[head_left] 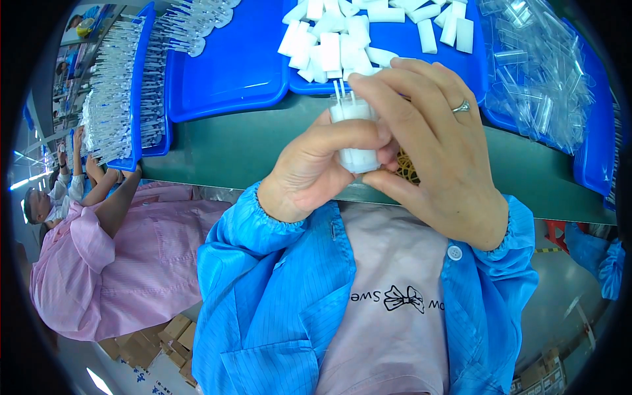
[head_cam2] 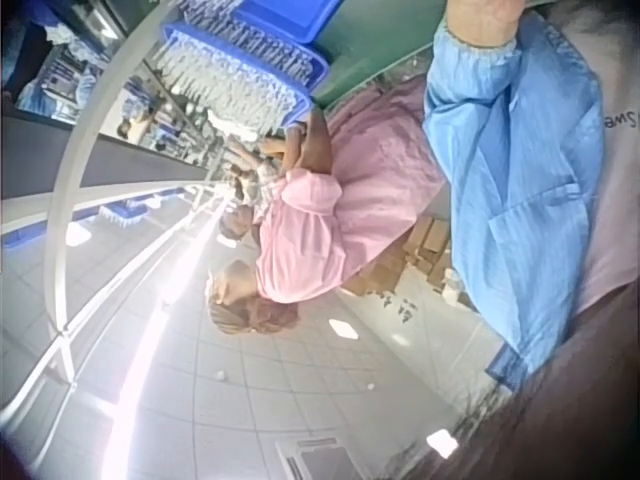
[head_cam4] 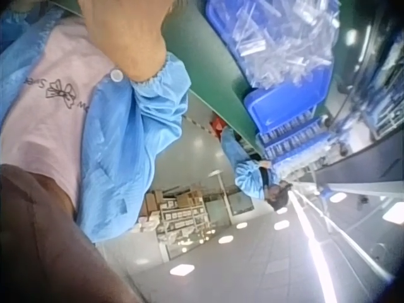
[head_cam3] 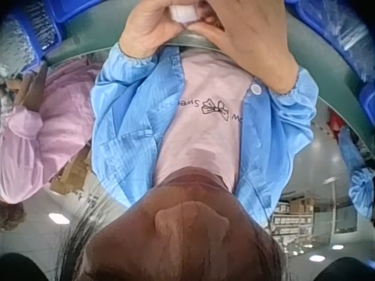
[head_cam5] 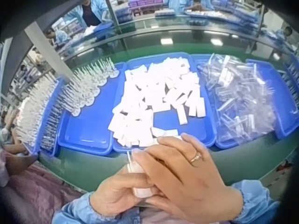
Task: The person assembles components by mounting foam pieces onto plastic pronged bases, fitting clear plastic covers over the foam blocks, and securing the assembled units with rubber bands.
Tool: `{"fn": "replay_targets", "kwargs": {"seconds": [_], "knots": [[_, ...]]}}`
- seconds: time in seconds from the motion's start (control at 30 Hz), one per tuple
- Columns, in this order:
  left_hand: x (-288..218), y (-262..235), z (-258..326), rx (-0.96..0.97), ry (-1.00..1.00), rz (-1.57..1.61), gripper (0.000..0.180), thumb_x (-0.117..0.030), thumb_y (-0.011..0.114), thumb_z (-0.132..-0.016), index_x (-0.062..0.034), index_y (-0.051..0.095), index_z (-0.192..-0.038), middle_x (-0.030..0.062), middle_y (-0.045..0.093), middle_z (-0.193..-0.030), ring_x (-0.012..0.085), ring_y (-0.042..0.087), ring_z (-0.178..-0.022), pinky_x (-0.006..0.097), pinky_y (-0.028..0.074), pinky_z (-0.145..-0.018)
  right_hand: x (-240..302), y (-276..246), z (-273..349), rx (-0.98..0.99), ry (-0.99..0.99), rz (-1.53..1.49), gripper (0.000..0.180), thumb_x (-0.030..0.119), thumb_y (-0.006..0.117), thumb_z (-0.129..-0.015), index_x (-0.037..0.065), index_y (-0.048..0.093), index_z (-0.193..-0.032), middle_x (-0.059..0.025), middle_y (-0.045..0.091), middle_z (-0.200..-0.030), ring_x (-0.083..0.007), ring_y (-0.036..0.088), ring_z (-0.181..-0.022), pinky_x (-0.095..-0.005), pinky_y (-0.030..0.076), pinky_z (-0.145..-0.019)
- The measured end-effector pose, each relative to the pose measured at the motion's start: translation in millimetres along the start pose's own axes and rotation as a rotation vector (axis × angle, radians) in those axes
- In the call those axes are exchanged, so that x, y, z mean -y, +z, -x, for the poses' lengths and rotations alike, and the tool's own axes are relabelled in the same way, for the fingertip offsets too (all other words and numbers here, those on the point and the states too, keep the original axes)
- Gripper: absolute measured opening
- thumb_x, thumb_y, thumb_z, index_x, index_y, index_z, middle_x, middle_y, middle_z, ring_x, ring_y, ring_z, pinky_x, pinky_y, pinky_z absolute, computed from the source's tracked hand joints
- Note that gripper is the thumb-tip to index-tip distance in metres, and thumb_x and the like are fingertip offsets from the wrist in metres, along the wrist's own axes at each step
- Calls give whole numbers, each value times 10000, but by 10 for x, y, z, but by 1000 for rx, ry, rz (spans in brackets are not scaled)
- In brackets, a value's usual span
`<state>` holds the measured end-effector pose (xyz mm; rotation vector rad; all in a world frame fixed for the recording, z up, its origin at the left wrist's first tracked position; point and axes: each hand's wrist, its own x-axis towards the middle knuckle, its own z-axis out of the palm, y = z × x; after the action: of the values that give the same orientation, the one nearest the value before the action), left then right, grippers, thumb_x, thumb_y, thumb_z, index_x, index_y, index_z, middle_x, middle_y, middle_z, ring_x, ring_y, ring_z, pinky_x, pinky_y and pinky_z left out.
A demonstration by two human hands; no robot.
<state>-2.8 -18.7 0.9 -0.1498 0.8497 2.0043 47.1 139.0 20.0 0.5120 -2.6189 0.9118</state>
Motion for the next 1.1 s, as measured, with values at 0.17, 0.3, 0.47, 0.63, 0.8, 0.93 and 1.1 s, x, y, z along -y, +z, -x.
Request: {"fn": "replay_targets", "kwargs": {"seconds": [0.17,0.3,0.47,0.63,0.8,0.93,1.1], "knots": [[16,5,-52,80,-74,23,223,-123,630,-815,-32,555,-1004,60,601,-861,145,579,-784,288,471,-718,-82,-1,17,-3,5,42,595,123,731,-545,91,560,-1114,-69,541,-1085,-283,485,-1104,-451,336,-969],[31,104,4,-69,77,-169,245,-93,627,-802,-33,541,-1024,59,591,-876,140,577,-770,286,469,-711,-87,81,32,-53,-41,137,610,137,734,-545,95,554,-1126,-68,542,-1085,-279,487,-1100,-452,338,-963],[1,2,87,-161,83,-158,302,-40,627,-777,-26,526,-1061,55,579,-866,146,578,-725,288,464,-668,-68,66,-41,-42,-27,-105,542,135,726,-574,97,570,-1092,-64,552,-1071,-272,496,-1071,-412,358,-935],[-171,-287,243,-136,353,7,454,-10,585,-732,5,480,-1173,79,540,-859,184,549,-678,315,446,-622,-255,138,17,-12,53,-117,142,83,697,-651,89,625,-773,-17,576,-872,-233,527,-865,-328,405,-702],[-160,-447,420,-315,596,-351,410,-84,582,-720,-36,484,-1115,69,521,-797,192,539,-671,325,451,-597,-232,357,17,140,-71,79,141,93,694,-645,102,616,-762,-16,502,-784,-212,480,-768,-338,369,-673],[-92,-571,516,-197,579,-150,487,-146,620,-721,-24,451,-1161,51,512,-745,172,522,-604,308,442,-559,-124,529,40,198,-126,251,14,98,597,-654,84,596,-652,-43,480,-757,-197,478,-815,-323,360,-696],[10,-517,601,-304,529,-485,707,-85,668,-687,4,350,-1312,12,516,-693,88,491,-583,228,406,-536,-139,450,-20,129,-72,126,60,119,617,-701,87,570,-721,-37,480,-781,-209,473,-795,-340,341,-689]]}}
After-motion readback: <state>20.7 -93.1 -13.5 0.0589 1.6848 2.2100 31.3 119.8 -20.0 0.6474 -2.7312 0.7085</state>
